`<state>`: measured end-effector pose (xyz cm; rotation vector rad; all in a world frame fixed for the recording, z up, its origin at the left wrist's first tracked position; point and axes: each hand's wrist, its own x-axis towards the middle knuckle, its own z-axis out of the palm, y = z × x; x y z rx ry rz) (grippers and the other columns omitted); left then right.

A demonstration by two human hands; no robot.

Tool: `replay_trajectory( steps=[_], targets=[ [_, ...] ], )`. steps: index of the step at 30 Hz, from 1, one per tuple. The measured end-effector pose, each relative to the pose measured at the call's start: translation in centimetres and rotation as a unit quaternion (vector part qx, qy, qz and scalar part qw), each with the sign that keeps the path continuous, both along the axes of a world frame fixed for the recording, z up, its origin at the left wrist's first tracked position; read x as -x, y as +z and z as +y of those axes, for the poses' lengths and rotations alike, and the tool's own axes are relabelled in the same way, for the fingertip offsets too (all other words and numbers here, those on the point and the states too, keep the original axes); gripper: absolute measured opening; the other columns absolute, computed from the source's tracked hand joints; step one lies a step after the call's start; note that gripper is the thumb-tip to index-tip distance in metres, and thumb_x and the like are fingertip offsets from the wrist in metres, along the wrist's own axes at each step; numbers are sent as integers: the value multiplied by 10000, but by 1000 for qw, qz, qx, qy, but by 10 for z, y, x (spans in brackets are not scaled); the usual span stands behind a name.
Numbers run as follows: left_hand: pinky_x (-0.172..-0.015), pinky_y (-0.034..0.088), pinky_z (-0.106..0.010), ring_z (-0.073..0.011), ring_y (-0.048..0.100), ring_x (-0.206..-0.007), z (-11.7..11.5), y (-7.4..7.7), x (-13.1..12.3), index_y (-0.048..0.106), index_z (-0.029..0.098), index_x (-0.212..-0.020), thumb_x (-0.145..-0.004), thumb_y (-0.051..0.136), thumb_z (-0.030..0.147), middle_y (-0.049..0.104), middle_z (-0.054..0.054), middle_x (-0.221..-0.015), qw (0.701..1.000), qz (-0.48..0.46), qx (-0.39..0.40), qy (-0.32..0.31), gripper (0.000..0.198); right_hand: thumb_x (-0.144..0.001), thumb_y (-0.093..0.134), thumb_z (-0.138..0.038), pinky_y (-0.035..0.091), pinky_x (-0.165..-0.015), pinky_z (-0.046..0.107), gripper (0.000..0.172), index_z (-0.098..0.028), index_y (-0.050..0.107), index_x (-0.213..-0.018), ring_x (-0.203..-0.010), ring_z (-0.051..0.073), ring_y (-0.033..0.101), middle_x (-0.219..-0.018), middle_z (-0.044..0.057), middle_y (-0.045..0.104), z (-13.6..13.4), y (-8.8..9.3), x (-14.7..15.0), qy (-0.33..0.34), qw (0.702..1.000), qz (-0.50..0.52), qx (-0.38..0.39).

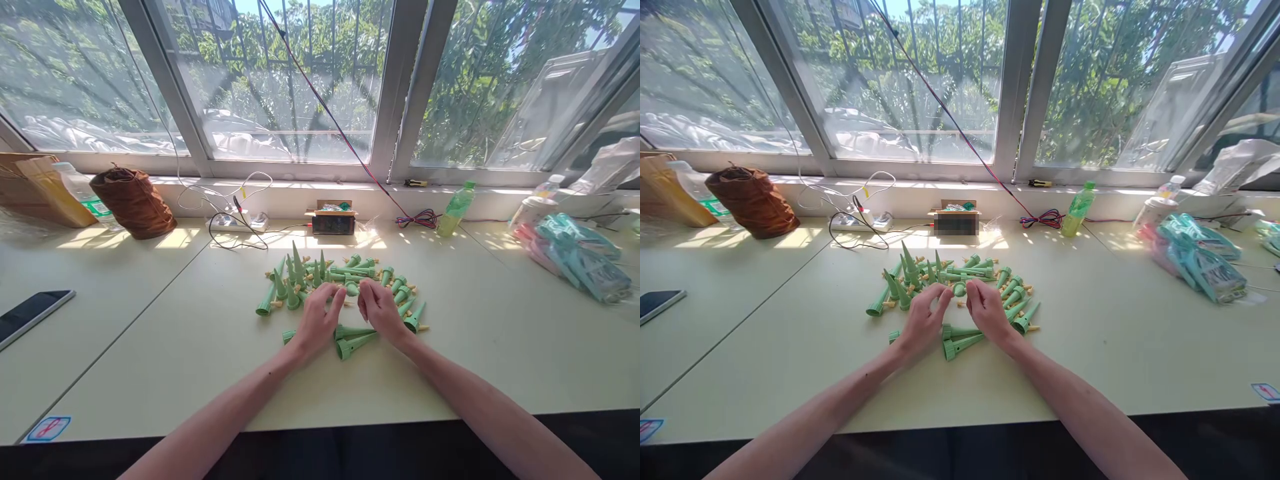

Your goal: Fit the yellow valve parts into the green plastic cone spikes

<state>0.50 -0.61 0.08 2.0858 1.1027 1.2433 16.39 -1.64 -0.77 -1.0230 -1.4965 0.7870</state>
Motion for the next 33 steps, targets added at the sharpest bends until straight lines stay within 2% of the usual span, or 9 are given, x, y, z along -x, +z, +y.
replay_trajectory(
  steps=[3, 11, 16, 22, 28, 33],
  targets=[
    [-639, 417, -270, -141, 532, -642, 1, 0, 1, 574, 157, -703, -1001, 388, 477, 595, -16, -683, 1000, 1, 29, -7, 475, -992, 367, -593, 309, -432, 245, 504, -229, 374, -643, -414, 97, 377, -476, -48, 429, -2, -2, 1, 17, 999, -40, -17],
    [-618, 408, -272, -148, 538, -620, -1, 6, 2, 633, 153, -667, -971, 400, 554, 623, -19, -648, 997, -19, 74, -25, 555, -1013, 356, -538, 320, -456, 236, 474, -228, 372, -655, -448, 101, 384, -497, -50, 427, -3, -6, 1, 19, 998, -56, -24],
    [-611, 401, -253, -143, 555, -636, -1, 10, 2, 651, 145, -679, -947, 460, 551, 631, -13, -661, 993, -36, 112, -34, 523, -1014, 365, -526, 322, -463, 238, 472, -225, 386, -652, -449, 102, 388, -496, -49, 438, -2, -6, 0, 23, 998, -50, -22],
    [-653, 446, -256, -156, 581, -690, -1, 12, 4, 671, 146, -742, -927, 511, 536, 665, -28, -715, 989, -50, 127, -51, 461, -1003, 376, -553, 303, -442, 243, 482, -228, 378, -647, -431, 103, 378, -480, -51, 434, -2, -5, 0, 24, 999, -44, -20],
    [-669, 485, -258, -157, 582, -733, 1, 7, 4, 624, 147, -783, -903, 571, 492, 638, -35, -758, 989, -68, 120, -59, 369, -977, 376, -618, 311, -421, 243, 530, -223, 393, -623, -414, 99, 389, -477, -46, 434, -3, -2, 0, 34, 999, -24, 1],
    [-732, 521, -279, -161, 612, -786, 1, 3, 4, 599, 169, -930, -874, 642, 426, 628, -25, -812, 992, -74, 85, -61, 267, -963, 392, -636, 302, -386, 235, 541, -221, 402, -616, -378, 92, 383, -460, -49, 434, -4, -2, 2, 42, 998, 14, 34]
  ],
)
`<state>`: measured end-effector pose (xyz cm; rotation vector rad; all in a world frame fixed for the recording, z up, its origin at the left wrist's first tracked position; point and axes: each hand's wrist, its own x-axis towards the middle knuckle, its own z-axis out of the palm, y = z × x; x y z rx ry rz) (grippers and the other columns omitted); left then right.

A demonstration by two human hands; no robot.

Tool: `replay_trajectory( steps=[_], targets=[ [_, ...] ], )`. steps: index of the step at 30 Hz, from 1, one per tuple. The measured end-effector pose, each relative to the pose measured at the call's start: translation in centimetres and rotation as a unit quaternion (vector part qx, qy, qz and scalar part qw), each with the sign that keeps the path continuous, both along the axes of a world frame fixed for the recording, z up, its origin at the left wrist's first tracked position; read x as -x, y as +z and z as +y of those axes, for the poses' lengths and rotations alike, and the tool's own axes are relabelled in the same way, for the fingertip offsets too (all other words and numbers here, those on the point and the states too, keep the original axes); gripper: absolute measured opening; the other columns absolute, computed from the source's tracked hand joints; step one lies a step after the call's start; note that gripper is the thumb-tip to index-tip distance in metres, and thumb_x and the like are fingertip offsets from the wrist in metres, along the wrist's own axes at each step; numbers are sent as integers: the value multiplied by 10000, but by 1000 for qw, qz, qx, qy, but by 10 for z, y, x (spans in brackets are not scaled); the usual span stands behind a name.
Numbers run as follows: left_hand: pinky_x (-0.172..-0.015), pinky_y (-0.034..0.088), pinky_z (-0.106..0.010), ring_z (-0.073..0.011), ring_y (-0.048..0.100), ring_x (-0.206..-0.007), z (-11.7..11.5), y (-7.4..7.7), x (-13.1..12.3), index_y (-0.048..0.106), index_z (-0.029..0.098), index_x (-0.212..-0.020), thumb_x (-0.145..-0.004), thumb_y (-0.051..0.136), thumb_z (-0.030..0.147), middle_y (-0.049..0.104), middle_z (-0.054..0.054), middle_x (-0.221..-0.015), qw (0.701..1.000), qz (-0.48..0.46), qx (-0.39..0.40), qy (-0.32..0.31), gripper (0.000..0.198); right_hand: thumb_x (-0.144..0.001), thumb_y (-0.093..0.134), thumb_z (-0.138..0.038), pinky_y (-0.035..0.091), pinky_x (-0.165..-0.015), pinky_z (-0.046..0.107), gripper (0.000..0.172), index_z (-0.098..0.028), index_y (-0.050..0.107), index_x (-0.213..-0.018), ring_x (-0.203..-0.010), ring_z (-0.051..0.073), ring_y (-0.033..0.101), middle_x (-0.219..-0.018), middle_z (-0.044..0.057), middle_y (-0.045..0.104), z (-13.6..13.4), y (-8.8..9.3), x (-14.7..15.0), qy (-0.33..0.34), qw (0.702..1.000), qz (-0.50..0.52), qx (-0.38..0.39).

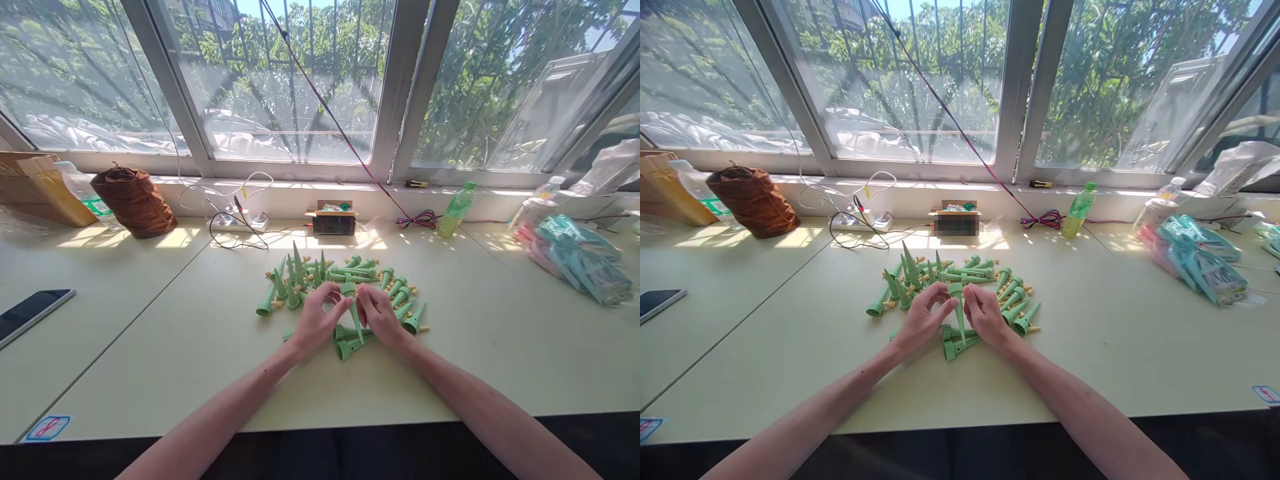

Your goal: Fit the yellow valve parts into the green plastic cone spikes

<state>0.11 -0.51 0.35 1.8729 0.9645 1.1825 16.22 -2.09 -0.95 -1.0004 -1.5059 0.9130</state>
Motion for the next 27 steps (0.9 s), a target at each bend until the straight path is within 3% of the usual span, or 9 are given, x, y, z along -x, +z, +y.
replay_trajectory(
  steps=[12, 27],
  targets=[
    [-707, 545, -271, -115, 610, -746, 2, -5, -1, 605, 201, -1088, -888, 662, 279, 592, -47, -1003, 990, -4, -143, -3, 222, -971, 432, -585, 270, -369, 238, 590, -205, 431, -520, -327, 85, 357, -382, -41, 408, 0, 1, 2, 10, 998, 49, 29],
    [-662, 552, -264, -105, 591, -720, 5, -8, 1, 627, 225, -1183, -870, 691, 208, 594, -52, -981, 973, 1, -231, -6, 320, -954, 459, -572, 264, -352, 226, 616, -209, 389, -461, -308, 75, 333, -351, -43, 385, -1, 5, 3, 14, 996, 76, 35]
  ],
)
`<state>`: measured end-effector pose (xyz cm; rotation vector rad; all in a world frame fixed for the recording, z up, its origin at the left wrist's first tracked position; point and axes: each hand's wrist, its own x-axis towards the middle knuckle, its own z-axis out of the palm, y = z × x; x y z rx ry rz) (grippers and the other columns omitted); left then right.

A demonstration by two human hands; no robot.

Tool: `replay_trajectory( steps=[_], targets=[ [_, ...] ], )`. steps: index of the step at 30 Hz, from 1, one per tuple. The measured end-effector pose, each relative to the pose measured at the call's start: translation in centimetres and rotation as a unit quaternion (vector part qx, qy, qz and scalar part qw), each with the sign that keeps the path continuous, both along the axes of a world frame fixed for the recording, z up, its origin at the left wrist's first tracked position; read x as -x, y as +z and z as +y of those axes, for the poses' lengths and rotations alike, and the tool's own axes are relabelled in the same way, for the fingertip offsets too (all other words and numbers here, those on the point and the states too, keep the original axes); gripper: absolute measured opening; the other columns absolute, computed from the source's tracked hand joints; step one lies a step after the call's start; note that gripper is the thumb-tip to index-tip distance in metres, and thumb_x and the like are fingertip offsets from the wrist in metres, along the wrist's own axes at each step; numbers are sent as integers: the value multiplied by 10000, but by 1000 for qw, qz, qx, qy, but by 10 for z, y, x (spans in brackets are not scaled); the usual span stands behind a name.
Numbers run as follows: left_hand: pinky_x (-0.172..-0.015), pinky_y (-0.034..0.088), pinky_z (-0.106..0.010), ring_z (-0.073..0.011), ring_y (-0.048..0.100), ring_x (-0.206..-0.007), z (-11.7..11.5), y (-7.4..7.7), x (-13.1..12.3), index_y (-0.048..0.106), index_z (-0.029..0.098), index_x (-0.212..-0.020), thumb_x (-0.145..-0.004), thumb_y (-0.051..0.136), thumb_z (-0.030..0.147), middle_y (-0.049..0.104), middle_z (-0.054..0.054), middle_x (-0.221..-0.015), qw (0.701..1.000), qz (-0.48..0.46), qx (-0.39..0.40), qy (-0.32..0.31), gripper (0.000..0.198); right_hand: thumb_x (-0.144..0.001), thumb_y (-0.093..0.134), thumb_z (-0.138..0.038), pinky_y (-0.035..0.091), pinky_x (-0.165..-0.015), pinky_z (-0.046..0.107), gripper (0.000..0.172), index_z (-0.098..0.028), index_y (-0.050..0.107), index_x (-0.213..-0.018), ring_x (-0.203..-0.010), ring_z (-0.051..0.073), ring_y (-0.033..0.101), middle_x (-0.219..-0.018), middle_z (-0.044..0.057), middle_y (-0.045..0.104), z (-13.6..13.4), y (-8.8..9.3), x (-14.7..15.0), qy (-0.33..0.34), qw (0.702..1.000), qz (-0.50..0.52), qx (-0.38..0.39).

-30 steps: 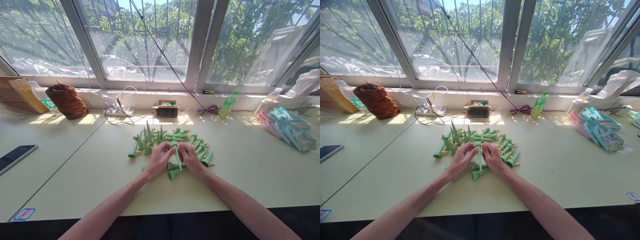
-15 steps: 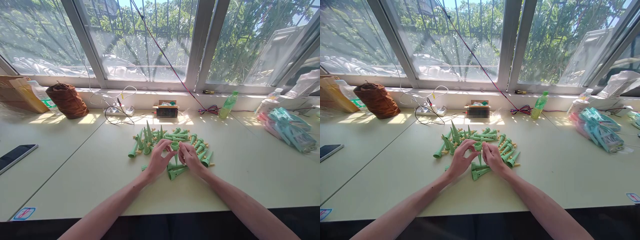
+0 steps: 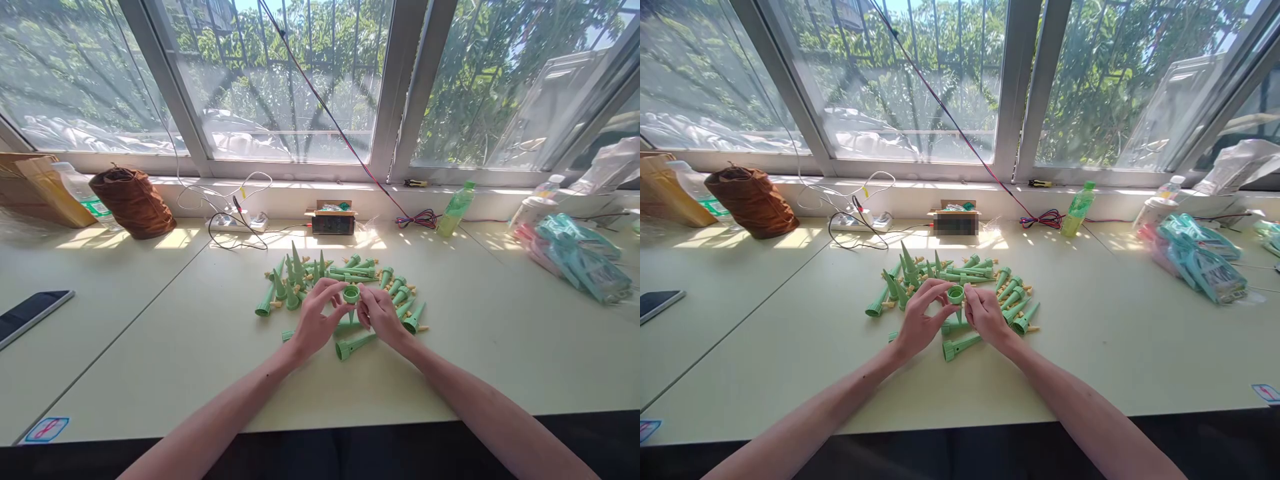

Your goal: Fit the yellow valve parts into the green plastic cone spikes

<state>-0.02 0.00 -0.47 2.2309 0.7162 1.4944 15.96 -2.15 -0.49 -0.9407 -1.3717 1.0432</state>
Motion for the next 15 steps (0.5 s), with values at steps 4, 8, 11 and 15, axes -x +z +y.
replay_trajectory(
  steps=[4, 8, 11, 15],
  targets=[
    [-657, 550, -260, -101, 590, -716, 0, -1, 0, 622, 229, -1197, -874, 684, 199, 592, -52, -987, 1000, 0, -10, -2, 330, -951, 460, -576, 259, -348, 228, 614, -210, 393, -463, -306, 77, 329, -352, -44, 383, -1, 0, 0, 0, 1000, 0, 1],
    [-645, 543, -250, -95, 583, -701, 0, -1, 0, 619, 230, -1199, -874, 681, 186, 591, -49, -983, 1000, -1, -27, -1, 334, -953, 461, -566, 253, -339, 228, 614, -212, 387, -458, -297, 75, 322, -347, -46, 373, -2, 1, 1, 0, 1000, 6, 0],
    [-640, 538, -240, -87, 575, -688, -1, 0, 0, 617, 234, -1202, -875, 674, 161, 587, -45, -984, 999, -4, -45, -3, 340, -954, 457, -566, 251, -340, 229, 616, -214, 378, -455, -294, 73, 320, -340, -47, 364, -2, 3, 1, 3, 1000, 8, -4],
    [-653, 538, -243, -90, 571, -704, -1, 0, 1, 608, 247, -1232, -882, 652, 127, 587, -48, -995, 998, -3, -62, -10, 373, -953, 456, -563, 244, -341, 230, 613, -217, 365, -456, -293, 72, 317, -335, -49, 361, -2, 4, 1, 1, 1000, 0, -4]
  ],
)
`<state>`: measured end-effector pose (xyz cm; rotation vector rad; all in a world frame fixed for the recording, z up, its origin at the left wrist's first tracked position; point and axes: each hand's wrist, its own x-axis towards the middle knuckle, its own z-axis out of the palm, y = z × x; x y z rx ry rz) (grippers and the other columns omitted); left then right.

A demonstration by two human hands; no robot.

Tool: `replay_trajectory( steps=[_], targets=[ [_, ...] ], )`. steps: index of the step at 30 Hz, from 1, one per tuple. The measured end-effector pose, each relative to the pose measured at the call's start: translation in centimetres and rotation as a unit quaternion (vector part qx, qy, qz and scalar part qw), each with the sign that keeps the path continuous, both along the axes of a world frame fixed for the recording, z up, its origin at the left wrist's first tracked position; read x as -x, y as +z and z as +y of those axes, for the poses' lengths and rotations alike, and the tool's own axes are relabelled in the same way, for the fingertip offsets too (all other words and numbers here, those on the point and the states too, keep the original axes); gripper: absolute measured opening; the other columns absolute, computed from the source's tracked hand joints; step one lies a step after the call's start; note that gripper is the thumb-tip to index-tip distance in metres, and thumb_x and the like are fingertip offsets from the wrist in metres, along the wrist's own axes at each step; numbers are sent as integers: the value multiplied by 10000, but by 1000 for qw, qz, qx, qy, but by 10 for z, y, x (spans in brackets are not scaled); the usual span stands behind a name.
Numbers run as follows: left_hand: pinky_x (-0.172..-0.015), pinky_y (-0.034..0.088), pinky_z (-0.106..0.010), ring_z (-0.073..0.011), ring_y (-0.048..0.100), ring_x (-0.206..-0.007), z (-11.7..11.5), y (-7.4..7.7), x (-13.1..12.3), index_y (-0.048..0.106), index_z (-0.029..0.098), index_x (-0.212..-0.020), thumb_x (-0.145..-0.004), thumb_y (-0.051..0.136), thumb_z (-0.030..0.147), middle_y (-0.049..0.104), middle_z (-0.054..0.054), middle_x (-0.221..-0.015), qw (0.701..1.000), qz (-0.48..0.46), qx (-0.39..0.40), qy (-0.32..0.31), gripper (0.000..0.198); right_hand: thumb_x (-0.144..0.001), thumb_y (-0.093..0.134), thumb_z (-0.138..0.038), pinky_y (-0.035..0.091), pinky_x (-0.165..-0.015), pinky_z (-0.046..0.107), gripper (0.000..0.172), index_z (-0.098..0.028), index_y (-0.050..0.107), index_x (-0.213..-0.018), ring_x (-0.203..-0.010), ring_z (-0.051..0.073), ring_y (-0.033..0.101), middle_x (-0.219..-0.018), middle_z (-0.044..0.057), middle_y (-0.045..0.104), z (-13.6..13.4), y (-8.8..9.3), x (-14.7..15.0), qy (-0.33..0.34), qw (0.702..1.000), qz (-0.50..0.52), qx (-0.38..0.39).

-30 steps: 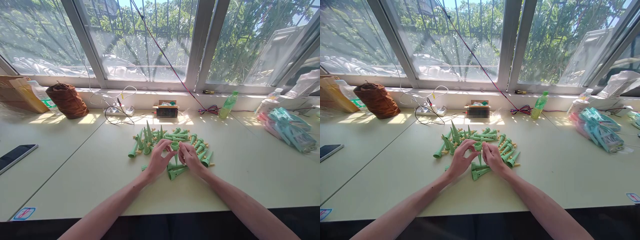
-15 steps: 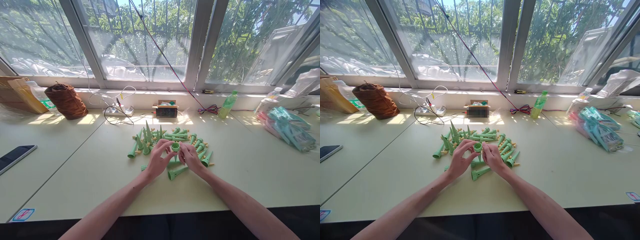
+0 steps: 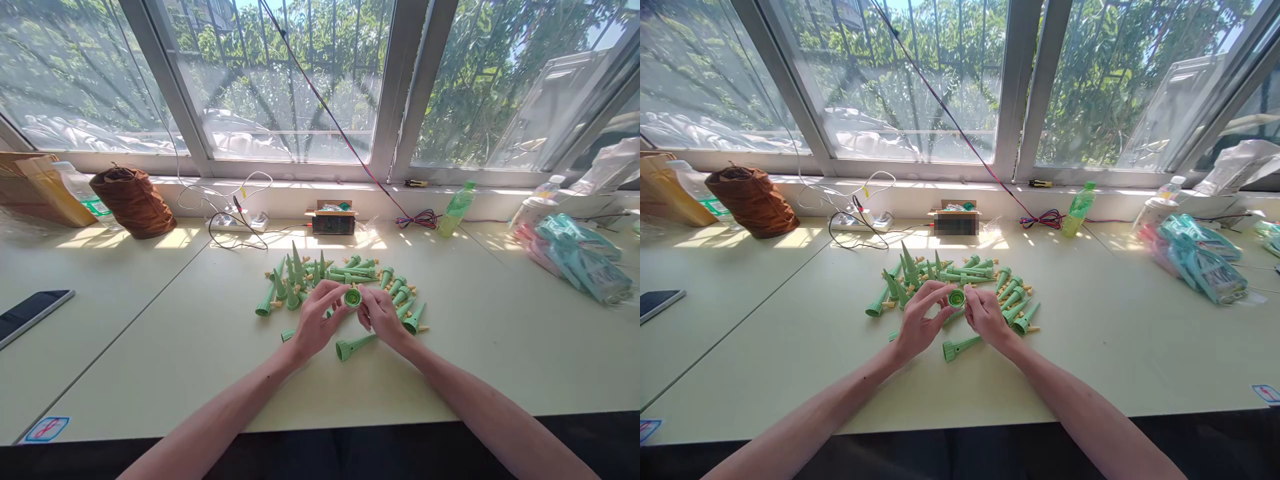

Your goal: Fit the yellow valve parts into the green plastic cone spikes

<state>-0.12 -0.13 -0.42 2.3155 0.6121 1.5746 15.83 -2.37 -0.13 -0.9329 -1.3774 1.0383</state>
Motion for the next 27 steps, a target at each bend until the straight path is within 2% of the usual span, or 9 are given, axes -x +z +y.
replay_trajectory(
  steps=[6, 10, 14, 17, 18, 20, 22, 27],
  targets=[
    [-661, 532, -240, -103, 577, -744, 0, 1, 2, 620, 256, -1214, -891, 629, 113, 578, -51, -994, 1000, 14, 0, -4, 354, -970, 428, -560, 258, -358, 235, 626, -216, 366, -452, -307, 75, 325, -335, -44, 372, 0, -4, -1, -12, 1000, -19, -7],
    [-664, 532, -230, -99, 575, -743, 0, 0, -1, 613, 251, -1194, -907, 604, 127, 584, -50, -997, 1000, 9, 28, -2, 313, -977, 423, -565, 265, -365, 236, 599, -217, 373, -492, -321, 76, 327, -360, -48, 382, 2, -6, 1, -33, 999, -25, -28],
    [-676, 534, -242, -115, 587, -781, -3, 0, -5, 571, 225, -1187, -921, 583, 196, 588, -60, -1025, 994, 10, 104, 9, 267, -990, 414, -548, 268, -374, 235, 528, -219, 396, -577, -349, 82, 338, -412, -56, 390, 3, -6, 0, -54, 997, -35, -49],
    [-672, 520, -241, -129, 597, -793, -4, 3, -6, 566, 191, -1050, -946, 549, 298, 603, -46, -950, 980, -25, 195, 17, 150, -1010, 383, -520, 284, -398, 234, 486, -220, 404, -629, -378, 86, 350, -456, -53, 413, 4, -7, -3, -74, 993, -61, -69],
    [-660, 506, -238, -125, 590, -756, -4, 4, -6, 571, 180, -966, -966, 512, 339, 602, -35, -890, 973, -34, 226, 17, 169, -1015, 376, -510, 288, -407, 234, 477, -220, 401, -637, -389, 87, 353, -469, -51, 420, 5, -8, -5, -78, 991, -75, -77],
    [-614, 465, -235, -113, 551, -653, -3, 5, -5, 564, 164, -815, -999, 418, 415, 569, -13, -758, 959, -41, 279, 14, 344, -1020, 366, -497, 287, -422, 235, 466, -222, 383, -644, -409, 89, 353, -490, -50, 418, 6, -11, -6, -79, 987, -105, -95],
    [-571, 421, -238, -107, 493, -582, -3, 6, -4, 541, 159, -728, -1004, 365, 477, 509, 3, -663, 949, -32, 314, 5, 457, -1022, 361, -490, 284, -435, 235, 457, -224, 368, -650, -431, 93, 356, -510, -49, 412, 7, -14, -7, -69, 982, -137, -113],
    [-544, 407, -227, -111, 408, -593, -3, 6, -3, 458, 172, -671, -955, 451, 540, 389, 22, -632, 938, -27, 345, -20, 465, -1012, 356, -524, 285, -441, 230, 459, -229, 341, -661, -462, 98, 365, -539, -47, 410, 7, -19, -6, -40, 982, -152, -106]
  ],
)
